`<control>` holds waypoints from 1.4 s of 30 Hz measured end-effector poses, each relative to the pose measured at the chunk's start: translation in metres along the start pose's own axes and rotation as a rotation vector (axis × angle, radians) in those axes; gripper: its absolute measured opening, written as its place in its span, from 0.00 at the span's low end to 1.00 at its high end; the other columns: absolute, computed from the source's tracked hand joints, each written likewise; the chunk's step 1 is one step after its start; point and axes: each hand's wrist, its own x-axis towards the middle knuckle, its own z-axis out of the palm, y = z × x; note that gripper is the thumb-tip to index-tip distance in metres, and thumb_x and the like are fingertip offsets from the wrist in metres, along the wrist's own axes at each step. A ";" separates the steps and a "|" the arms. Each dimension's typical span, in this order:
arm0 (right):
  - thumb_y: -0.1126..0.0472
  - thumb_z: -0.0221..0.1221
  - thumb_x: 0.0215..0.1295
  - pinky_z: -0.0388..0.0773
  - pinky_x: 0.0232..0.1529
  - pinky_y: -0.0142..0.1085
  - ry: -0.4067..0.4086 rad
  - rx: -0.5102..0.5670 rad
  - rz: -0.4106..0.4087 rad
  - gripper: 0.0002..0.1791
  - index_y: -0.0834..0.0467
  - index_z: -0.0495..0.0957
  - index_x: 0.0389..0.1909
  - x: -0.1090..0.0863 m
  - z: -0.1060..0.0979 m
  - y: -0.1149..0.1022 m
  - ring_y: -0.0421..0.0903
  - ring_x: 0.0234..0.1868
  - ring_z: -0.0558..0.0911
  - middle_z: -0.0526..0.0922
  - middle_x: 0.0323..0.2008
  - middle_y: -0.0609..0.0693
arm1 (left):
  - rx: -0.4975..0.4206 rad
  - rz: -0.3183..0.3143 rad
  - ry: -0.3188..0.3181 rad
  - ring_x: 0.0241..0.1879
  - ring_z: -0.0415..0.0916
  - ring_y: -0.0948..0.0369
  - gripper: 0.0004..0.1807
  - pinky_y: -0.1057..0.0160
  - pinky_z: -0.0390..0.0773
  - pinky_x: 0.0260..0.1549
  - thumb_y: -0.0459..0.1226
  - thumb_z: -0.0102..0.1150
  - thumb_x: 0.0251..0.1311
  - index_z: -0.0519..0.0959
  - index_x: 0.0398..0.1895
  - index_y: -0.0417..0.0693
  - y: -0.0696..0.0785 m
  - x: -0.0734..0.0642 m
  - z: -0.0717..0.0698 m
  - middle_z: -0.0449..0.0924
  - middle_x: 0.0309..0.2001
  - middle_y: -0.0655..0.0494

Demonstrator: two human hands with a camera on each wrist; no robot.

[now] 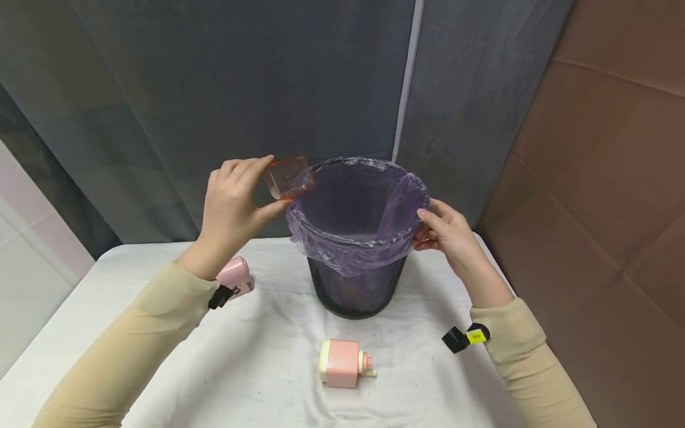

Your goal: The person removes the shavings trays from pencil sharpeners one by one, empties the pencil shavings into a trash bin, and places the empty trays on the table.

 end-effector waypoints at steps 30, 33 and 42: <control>0.59 0.51 0.73 0.81 0.32 0.35 0.004 -0.012 0.005 0.30 0.70 0.55 0.67 -0.001 -0.001 0.000 0.43 0.26 0.81 0.81 0.27 0.49 | -0.235 -0.452 -0.071 0.48 0.71 0.48 0.38 0.47 0.63 0.53 0.42 0.77 0.44 0.73 0.58 0.36 -0.015 -0.045 -0.022 0.80 0.48 0.44; 0.59 0.51 0.73 0.81 0.32 0.35 0.000 -0.013 0.003 0.30 0.71 0.55 0.67 -0.001 -0.001 0.000 0.43 0.26 0.81 0.81 0.27 0.49 | -0.238 -0.477 -0.093 0.48 0.71 0.47 0.37 0.46 0.63 0.53 0.41 0.77 0.44 0.73 0.58 0.36 -0.016 -0.051 -0.024 0.79 0.48 0.43; 0.59 0.51 0.73 0.81 0.32 0.35 0.004 -0.013 0.002 0.30 0.71 0.54 0.67 -0.001 -0.001 0.000 0.43 0.26 0.80 0.80 0.27 0.49 | -0.251 -0.531 -0.134 0.47 0.72 0.45 0.36 0.44 0.63 0.51 0.39 0.78 0.42 0.73 0.56 0.35 -0.019 -0.068 -0.027 0.80 0.47 0.41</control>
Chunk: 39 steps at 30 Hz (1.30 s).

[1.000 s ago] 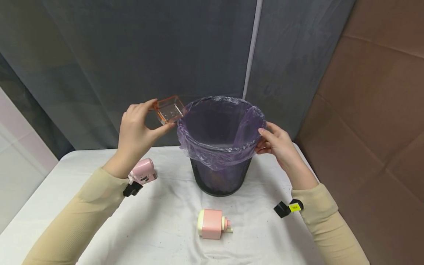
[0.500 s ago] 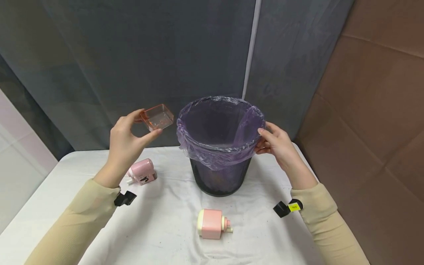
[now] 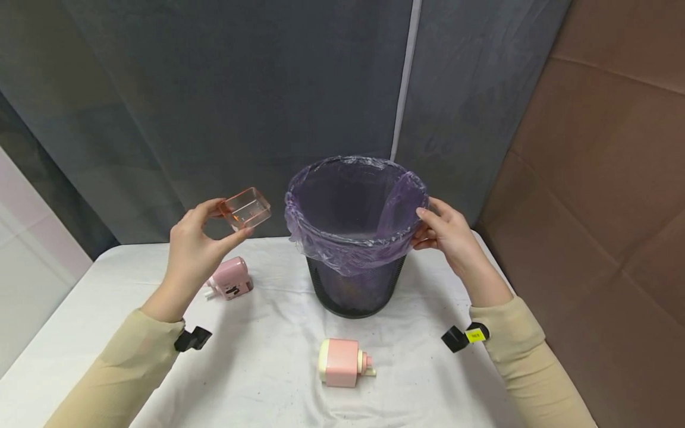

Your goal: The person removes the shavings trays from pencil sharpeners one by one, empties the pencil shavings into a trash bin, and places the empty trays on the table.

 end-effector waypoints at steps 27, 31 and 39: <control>0.59 0.50 0.73 0.81 0.31 0.35 0.004 -0.002 -0.007 0.29 0.71 0.54 0.67 0.000 -0.003 0.001 0.43 0.25 0.80 0.80 0.26 0.49 | 0.049 -0.127 -0.180 0.43 0.74 0.44 0.32 0.50 0.70 0.40 0.42 0.76 0.45 0.74 0.52 0.36 -0.030 -0.047 -0.005 0.81 0.46 0.43; 0.60 0.50 0.73 0.81 0.32 0.35 0.004 0.000 -0.003 0.29 0.71 0.54 0.67 0.000 -0.003 0.001 0.43 0.25 0.80 0.80 0.26 0.49 | 0.059 -0.137 -0.203 0.42 0.75 0.44 0.32 0.51 0.72 0.38 0.43 0.76 0.45 0.74 0.51 0.36 -0.035 -0.053 -0.002 0.82 0.46 0.44; 0.59 0.51 0.73 0.81 0.32 0.35 0.002 0.002 -0.001 0.30 0.70 0.54 0.68 0.001 -0.003 0.002 0.43 0.25 0.81 0.80 0.26 0.49 | 0.078 -0.129 -0.240 0.41 0.77 0.42 0.32 0.46 0.73 0.42 0.43 0.75 0.45 0.75 0.49 0.33 -0.043 -0.065 0.003 0.83 0.44 0.43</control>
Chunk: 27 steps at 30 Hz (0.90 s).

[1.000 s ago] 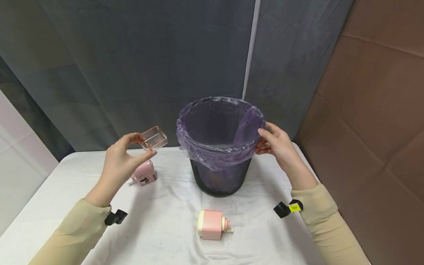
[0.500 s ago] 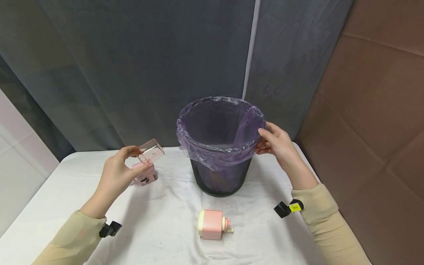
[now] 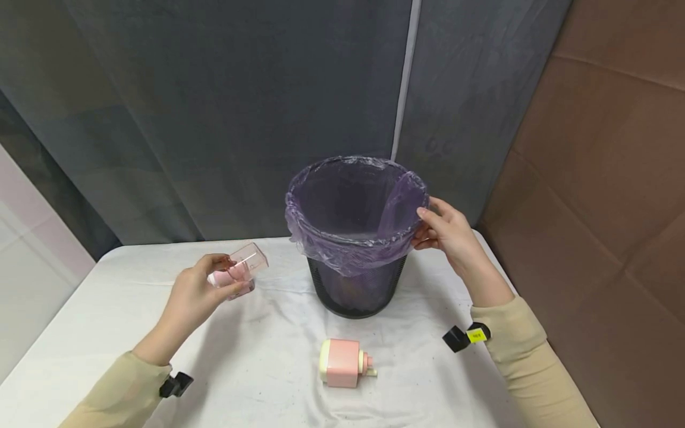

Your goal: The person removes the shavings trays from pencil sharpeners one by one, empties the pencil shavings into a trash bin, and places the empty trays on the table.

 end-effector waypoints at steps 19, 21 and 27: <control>0.60 0.51 0.73 0.81 0.32 0.35 0.002 0.011 0.001 0.30 0.70 0.54 0.68 -0.001 0.002 -0.001 0.43 0.25 0.81 0.80 0.26 0.49 | 0.019 0.062 -0.054 0.29 0.77 0.54 0.27 0.54 0.75 0.33 0.41 0.78 0.41 0.76 0.43 0.38 -0.018 -0.018 0.022 0.85 0.37 0.48; 0.60 0.51 0.73 0.81 0.32 0.35 0.000 0.014 0.000 0.29 0.70 0.54 0.67 -0.001 0.002 -0.001 0.43 0.25 0.81 0.80 0.26 0.49 | 0.016 0.072 -0.050 0.35 0.80 0.51 0.28 0.51 0.77 0.37 0.41 0.78 0.41 0.75 0.43 0.38 -0.020 -0.020 0.024 0.84 0.38 0.46; 0.60 0.51 0.73 0.81 0.32 0.35 -0.001 0.010 -0.003 0.30 0.69 0.54 0.68 -0.001 0.002 0.000 0.43 0.25 0.81 0.80 0.26 0.49 | 0.021 0.115 -0.052 0.41 0.82 0.47 0.30 0.46 0.77 0.43 0.40 0.79 0.38 0.74 0.45 0.41 -0.027 -0.026 0.032 0.84 0.40 0.43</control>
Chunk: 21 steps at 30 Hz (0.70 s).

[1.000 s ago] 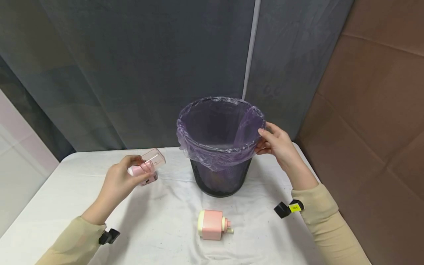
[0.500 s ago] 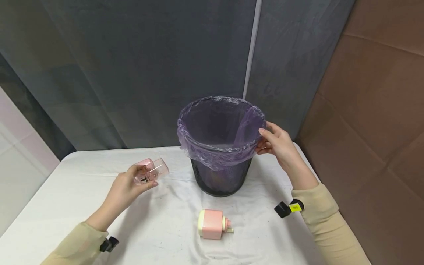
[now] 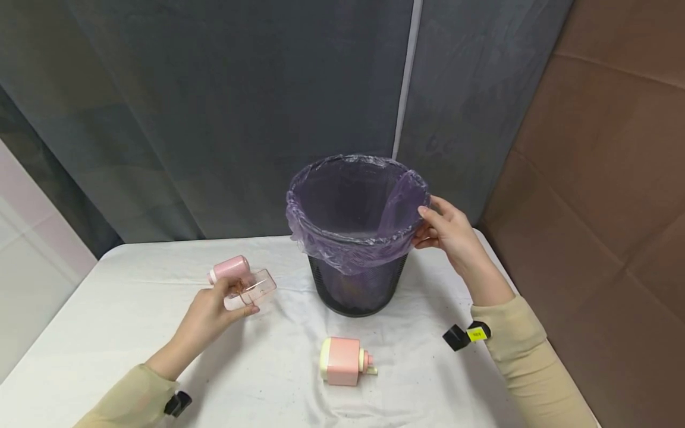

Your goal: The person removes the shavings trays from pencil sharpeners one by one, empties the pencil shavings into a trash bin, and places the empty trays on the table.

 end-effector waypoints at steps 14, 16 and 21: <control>0.60 0.50 0.73 0.81 0.32 0.35 0.000 -0.003 0.014 0.31 0.70 0.52 0.69 0.000 0.000 -0.001 0.43 0.26 0.81 0.80 0.27 0.49 | 0.050 0.036 -0.016 0.43 0.81 0.47 0.35 0.46 0.75 0.48 0.41 0.79 0.37 0.73 0.48 0.34 -0.010 -0.008 0.015 0.82 0.45 0.40; 0.60 0.50 0.73 0.81 0.32 0.35 0.002 -0.005 0.018 0.31 0.70 0.52 0.69 0.000 0.000 -0.001 0.43 0.26 0.81 0.80 0.27 0.49 | 0.060 0.033 -0.022 0.43 0.81 0.47 0.36 0.45 0.75 0.48 0.42 0.79 0.37 0.73 0.49 0.33 -0.011 -0.009 0.017 0.82 0.45 0.39; 0.59 0.51 0.73 0.81 0.32 0.35 0.003 0.004 0.023 0.33 0.70 0.50 0.70 0.000 -0.001 -0.001 0.43 0.26 0.81 0.80 0.27 0.49 | 0.073 -0.015 -0.058 0.43 0.81 0.45 0.35 0.45 0.75 0.46 0.44 0.78 0.39 0.73 0.48 0.34 -0.012 -0.013 0.021 0.82 0.43 0.39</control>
